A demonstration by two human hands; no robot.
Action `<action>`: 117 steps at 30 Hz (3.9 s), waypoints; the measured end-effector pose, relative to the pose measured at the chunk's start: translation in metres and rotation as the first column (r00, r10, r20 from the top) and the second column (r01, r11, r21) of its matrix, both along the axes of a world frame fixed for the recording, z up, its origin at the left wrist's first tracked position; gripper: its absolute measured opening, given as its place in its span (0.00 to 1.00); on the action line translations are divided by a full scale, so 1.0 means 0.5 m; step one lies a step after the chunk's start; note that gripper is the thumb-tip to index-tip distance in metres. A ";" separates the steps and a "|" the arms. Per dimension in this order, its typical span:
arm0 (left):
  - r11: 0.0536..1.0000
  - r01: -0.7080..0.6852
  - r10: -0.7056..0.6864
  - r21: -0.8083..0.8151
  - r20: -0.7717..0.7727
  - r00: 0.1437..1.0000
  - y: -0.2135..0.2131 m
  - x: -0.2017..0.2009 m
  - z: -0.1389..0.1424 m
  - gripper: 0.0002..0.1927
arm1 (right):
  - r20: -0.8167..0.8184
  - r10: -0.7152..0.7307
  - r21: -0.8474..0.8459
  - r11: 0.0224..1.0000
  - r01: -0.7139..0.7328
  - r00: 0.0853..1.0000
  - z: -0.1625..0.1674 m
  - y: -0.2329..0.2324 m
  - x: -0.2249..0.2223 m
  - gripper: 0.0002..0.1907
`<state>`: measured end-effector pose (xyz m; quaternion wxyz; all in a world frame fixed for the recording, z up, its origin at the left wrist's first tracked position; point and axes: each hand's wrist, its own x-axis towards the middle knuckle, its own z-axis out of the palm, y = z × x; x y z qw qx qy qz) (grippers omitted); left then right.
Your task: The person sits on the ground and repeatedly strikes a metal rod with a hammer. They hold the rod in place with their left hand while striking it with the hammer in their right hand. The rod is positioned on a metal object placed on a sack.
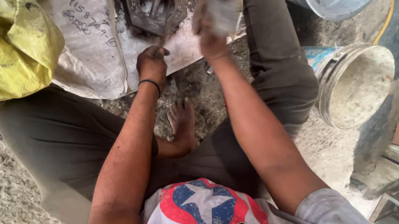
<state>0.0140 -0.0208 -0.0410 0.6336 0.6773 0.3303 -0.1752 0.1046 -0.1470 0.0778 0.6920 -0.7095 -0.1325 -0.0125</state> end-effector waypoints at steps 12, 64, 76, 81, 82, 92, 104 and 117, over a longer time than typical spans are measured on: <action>0.986 -0.086 0.074 -0.141 -0.086 0.994 0.001 0.009 -0.002 0.09 | -0.157 -0.174 0.066 0.980 0.186 0.972 0.046 -0.021 0.044 0.30; 0.995 -0.036 0.030 -0.091 -0.069 0.997 -0.008 0.010 0.024 0.12 | -0.256 -0.326 -0.105 0.945 0.309 0.910 0.042 -0.008 0.030 0.30; 0.997 -0.027 0.027 -0.077 0.009 1.000 -0.008 0.001 0.000 0.11 | -0.441 -0.377 -0.349 0.908 0.232 0.815 -0.052 0.028 -0.006 0.33; 0.999 0.030 -0.033 0.025 0.147 0.989 -0.004 -0.001 0.002 0.10 | -0.670 -0.253 0.030 0.930 0.366 0.698 0.058 -0.042 0.002 0.26; 0.999 0.027 -0.033 0.037 0.166 0.986 -0.003 0.000 0.004 0.10 | -0.679 -0.201 0.133 0.912 0.388 0.706 0.095 -0.061 0.002 0.25; 0.952 -0.057 -0.041 0.301 0.309 0.950 -0.001 -0.002 0.017 0.09 | -0.491 -0.085 0.287 0.924 0.254 0.867 0.164 -0.183 -0.136 0.29; 0.978 0.012 -0.044 0.208 0.153 0.987 -0.014 0.067 0.081 0.09 | -0.547 -0.021 0.397 0.874 0.282 0.837 0.112 -0.216 -0.111 0.29; 0.884 -0.154 -0.163 0.441 0.601 0.783 0.217 -0.081 0.336 0.11 | -0.599 -0.076 0.354 0.868 0.349 0.797 0.080 -0.226 -0.102 0.27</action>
